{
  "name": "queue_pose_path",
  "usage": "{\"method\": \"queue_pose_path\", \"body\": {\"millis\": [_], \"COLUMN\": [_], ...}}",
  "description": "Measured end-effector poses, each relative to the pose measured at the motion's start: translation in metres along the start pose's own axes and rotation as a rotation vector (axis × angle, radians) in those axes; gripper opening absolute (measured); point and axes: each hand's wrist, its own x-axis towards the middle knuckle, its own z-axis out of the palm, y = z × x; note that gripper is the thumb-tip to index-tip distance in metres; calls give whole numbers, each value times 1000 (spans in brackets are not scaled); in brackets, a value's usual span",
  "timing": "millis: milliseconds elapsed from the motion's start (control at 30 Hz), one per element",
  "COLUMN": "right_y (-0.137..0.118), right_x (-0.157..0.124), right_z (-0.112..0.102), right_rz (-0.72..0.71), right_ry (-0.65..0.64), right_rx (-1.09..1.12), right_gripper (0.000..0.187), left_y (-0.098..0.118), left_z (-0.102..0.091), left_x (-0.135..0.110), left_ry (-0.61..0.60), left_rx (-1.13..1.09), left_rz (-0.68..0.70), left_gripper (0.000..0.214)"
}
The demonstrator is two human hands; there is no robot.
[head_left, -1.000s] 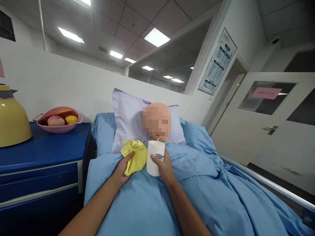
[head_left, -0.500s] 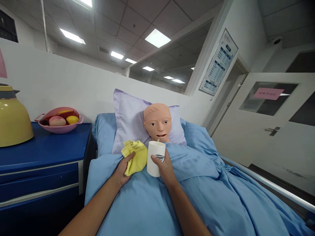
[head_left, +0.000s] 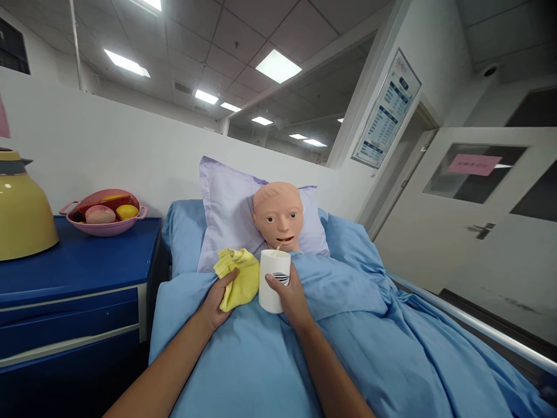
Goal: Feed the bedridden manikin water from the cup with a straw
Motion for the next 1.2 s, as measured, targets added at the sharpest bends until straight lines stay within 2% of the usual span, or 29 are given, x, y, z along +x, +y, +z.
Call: {"method": "queue_pose_path", "body": {"millis": [1200], "right_y": [2], "right_x": [0], "right_z": [-1], "right_rz": [-7], "right_ry": [-5], "right_rx": [-16], "right_gripper": [51], "left_y": [0], "left_z": [-3], "left_x": [-2], "left_ry": [6], "left_rx": [13], "left_rz": [-31], "left_gripper": [50]}}
